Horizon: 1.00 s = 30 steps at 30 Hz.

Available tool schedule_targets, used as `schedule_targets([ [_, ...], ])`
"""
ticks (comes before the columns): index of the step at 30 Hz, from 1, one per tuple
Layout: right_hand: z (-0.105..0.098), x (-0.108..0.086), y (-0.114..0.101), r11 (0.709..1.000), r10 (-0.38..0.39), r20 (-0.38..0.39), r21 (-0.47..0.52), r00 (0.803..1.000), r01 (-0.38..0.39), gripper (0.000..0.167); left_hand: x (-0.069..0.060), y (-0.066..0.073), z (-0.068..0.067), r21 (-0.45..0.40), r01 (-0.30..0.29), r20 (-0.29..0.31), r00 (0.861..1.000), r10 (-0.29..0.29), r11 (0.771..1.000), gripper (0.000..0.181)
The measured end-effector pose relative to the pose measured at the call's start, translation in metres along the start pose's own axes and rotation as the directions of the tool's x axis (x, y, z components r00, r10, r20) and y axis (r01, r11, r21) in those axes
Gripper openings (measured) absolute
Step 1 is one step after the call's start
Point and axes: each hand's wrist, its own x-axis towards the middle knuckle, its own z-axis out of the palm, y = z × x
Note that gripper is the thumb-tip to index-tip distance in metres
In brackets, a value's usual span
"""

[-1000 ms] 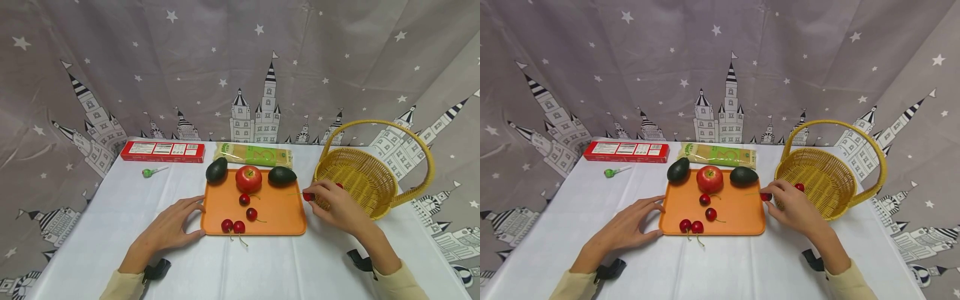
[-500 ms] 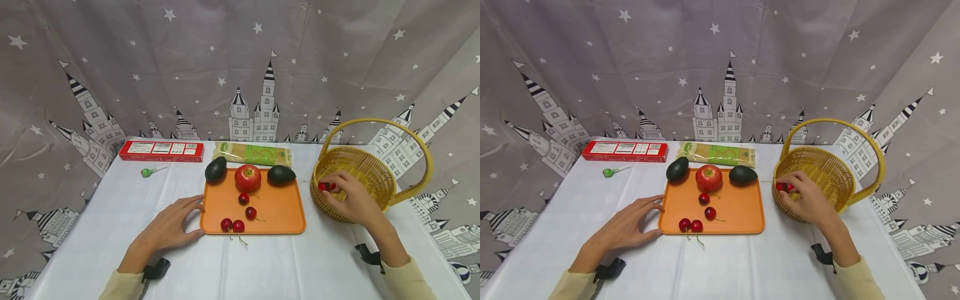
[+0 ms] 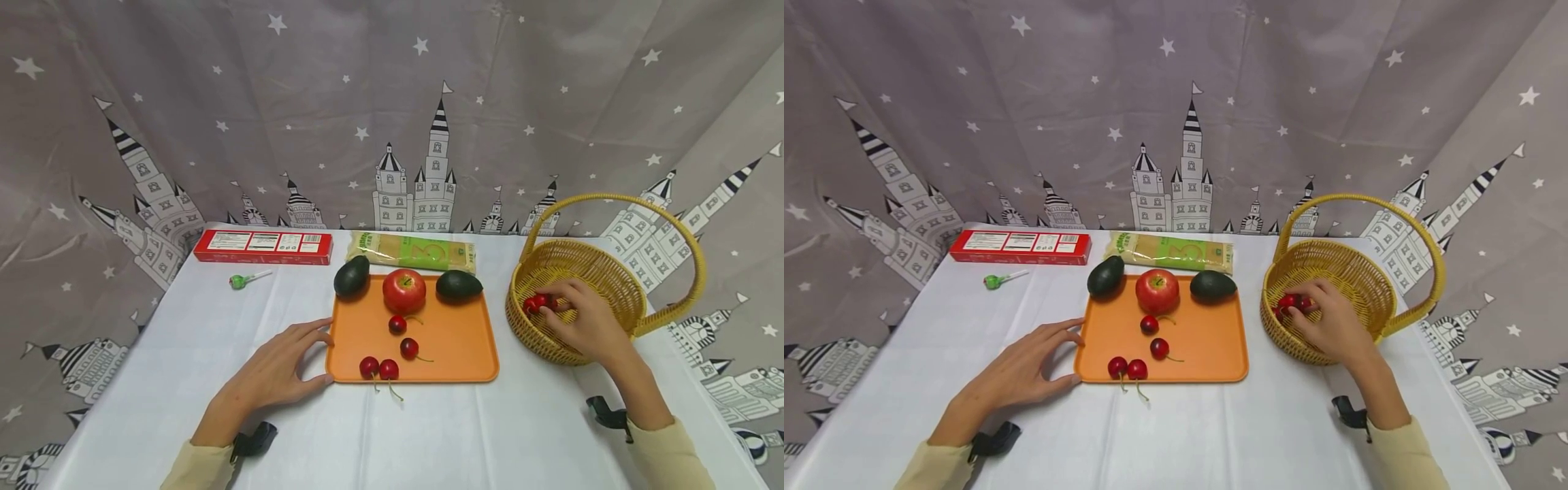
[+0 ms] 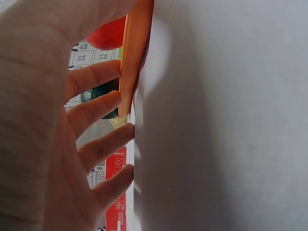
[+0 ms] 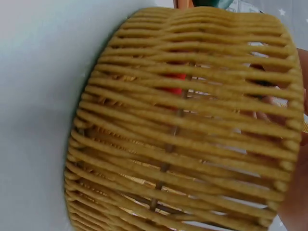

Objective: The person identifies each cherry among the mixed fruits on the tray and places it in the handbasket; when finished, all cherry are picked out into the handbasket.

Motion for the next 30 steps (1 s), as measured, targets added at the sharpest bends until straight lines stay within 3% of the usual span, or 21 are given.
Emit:
schedule_targets([
  [16, 0.0, 0.006, 0.032, 0.996, 0.081, 0.044, -0.031, 0.996, -0.08, 0.032, 0.0, 0.0, 0.0, -0.003, 0.002, -0.005, 1.0, -0.002, 1.0, 0.055],
  [30, -0.001, 0.012, 0.053, 0.987, 0.16, 0.126, -0.036, 0.979, -0.157, 0.032, -0.001, 0.001, -0.001, -0.003, 0.006, -0.005, 1.0, -0.006, 1.0, 0.055],
])
